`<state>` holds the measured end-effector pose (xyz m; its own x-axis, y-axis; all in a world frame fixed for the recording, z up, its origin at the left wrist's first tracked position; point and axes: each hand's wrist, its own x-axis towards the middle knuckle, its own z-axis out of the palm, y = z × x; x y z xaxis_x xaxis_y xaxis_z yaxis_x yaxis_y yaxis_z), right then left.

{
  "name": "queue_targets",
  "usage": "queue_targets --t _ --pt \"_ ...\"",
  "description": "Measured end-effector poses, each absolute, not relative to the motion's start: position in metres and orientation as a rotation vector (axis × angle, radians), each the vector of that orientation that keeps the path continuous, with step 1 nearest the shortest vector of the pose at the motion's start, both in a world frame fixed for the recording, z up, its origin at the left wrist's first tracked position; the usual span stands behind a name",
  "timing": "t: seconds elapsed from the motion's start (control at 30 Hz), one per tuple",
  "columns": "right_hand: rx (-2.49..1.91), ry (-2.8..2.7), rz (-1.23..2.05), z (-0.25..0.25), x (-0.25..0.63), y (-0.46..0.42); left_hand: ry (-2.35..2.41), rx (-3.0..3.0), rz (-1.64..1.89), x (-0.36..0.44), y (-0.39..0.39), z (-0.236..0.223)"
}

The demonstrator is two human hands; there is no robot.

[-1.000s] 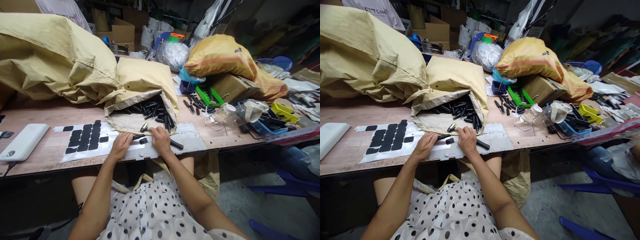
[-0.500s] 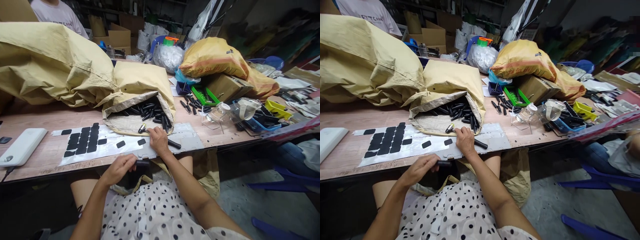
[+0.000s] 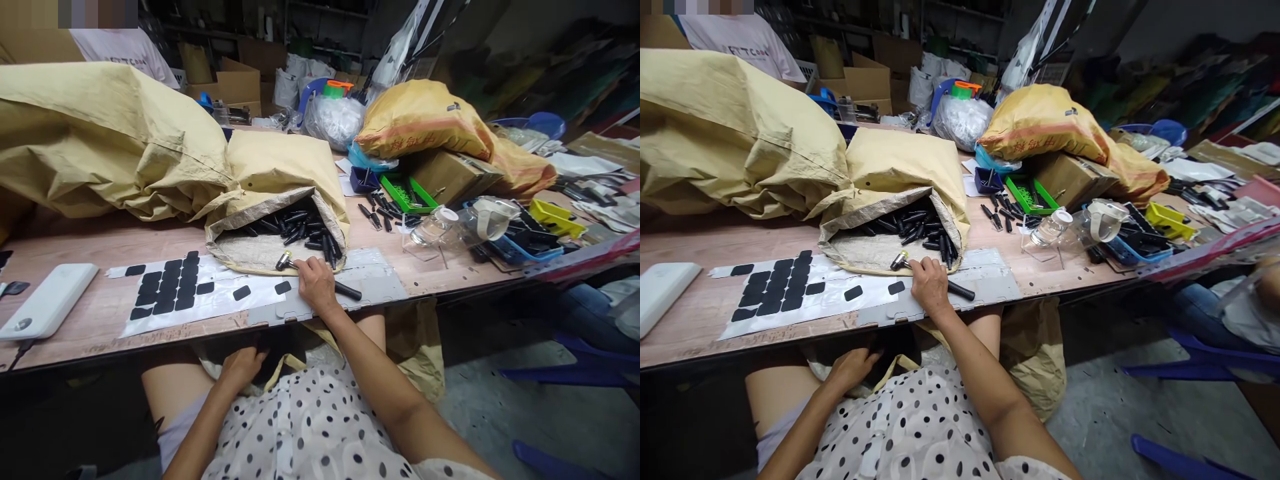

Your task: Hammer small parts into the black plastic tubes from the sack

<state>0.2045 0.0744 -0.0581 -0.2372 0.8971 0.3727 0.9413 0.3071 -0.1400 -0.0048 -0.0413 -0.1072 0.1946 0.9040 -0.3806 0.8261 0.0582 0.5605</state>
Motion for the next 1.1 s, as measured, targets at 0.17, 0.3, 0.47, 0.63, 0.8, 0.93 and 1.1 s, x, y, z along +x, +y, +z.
queue_targets --t 0.17,0.3,0.47,0.63,0.8,0.93,1.1 --pt "-1.639 -2.194 -0.156 -0.058 0.203 0.073 1.154 1.751 0.086 0.005 -0.017 -0.037" --pt "-1.644 -2.189 -0.161 -0.057 0.203 0.072 1.068 1.892 0.326 0.018 0.045 0.008" --pt "-1.629 -2.202 -0.151 -0.056 0.203 0.074 1.725 2.193 0.818 0.033 0.142 0.005" --pt "-1.644 -2.186 -0.149 -0.057 0.202 0.076 1.902 2.235 0.715 0.040 0.188 -0.014" --pt "-1.640 -2.187 -0.133 -0.056 0.202 0.075 1.941 2.179 0.720 0.027 0.181 -0.017" --pt "-1.651 -2.172 -0.120 -0.055 0.202 0.074 1.748 2.031 0.902 0.003 0.137 -0.015" --pt "-1.664 -2.175 -0.120 -0.056 0.201 0.074 1.430 2.001 0.832 -0.014 0.073 -0.030"
